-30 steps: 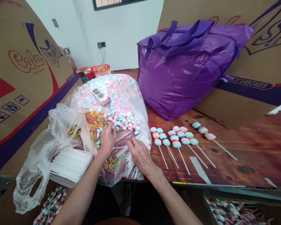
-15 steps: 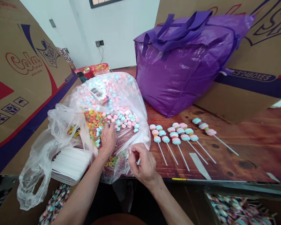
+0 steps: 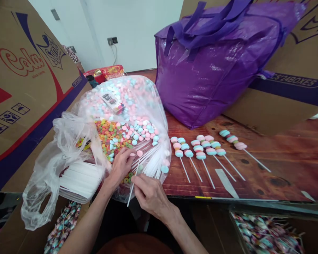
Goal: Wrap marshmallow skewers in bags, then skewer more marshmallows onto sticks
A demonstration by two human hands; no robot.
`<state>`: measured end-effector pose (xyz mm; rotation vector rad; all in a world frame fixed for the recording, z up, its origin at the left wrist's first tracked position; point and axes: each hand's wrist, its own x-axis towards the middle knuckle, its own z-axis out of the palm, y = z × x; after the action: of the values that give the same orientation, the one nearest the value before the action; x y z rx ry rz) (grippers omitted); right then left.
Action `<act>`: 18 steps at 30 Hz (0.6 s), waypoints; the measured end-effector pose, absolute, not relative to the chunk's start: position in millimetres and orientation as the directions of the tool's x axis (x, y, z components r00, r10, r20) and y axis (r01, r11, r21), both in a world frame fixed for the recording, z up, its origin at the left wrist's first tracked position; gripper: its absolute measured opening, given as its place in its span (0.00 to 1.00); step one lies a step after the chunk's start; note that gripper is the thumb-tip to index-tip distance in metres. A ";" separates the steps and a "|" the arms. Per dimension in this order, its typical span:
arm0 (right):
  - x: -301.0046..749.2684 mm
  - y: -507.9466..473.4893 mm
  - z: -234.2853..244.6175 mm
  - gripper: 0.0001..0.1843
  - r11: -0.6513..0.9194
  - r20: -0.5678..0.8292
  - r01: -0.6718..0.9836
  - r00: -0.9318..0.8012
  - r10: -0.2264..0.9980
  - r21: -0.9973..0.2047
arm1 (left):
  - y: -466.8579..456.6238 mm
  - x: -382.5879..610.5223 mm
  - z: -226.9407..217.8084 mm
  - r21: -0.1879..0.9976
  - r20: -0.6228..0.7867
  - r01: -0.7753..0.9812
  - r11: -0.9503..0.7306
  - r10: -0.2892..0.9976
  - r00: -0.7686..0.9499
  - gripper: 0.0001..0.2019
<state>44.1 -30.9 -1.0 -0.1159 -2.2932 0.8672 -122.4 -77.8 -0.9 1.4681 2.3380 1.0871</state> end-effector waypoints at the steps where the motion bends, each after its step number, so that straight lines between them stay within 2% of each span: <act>1: 44.6 -32.5 -1.0 0.14 0.751 0.543 -0.146 -0.779 0.315 -0.645 | -79.2 -124.1 -2.7 0.686 0.223 0.688 0.236 0.832 -0.508 0.14; 5: 50.2 -35.7 1.0 0.14 0.600 0.423 -0.086 -0.788 0.448 -0.796 | -79.2 -130.3 -6.1 0.801 0.193 0.568 0.188 0.817 -0.543 0.12; 10: 61.4 -36.5 1.3 0.10 0.202 0.054 0.101 -0.765 0.642 -0.974 | -63.7 -129.8 1.5 0.887 0.131 0.435 0.155 0.819 -0.559 0.10; 14: 64.6 -36.1 1.8 0.16 -0.115 -0.151 0.099 -0.666 0.730 -0.988 | -43.2 -127.1 12.4 0.847 0.036 0.472 0.246 0.859 -0.511 0.06; 18: 68.8 -32.9 5.5 0.16 -0.202 -0.205 0.077 -0.632 0.748 -0.976 | -33.7 -124.3 15.5 0.798 -0.028 0.526 0.295 0.890 -0.456 0.05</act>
<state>68.8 -32.9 5.5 -0.9661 -1.5929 1.8853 -124.3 -33.7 15.5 1.2608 2.0956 1.0217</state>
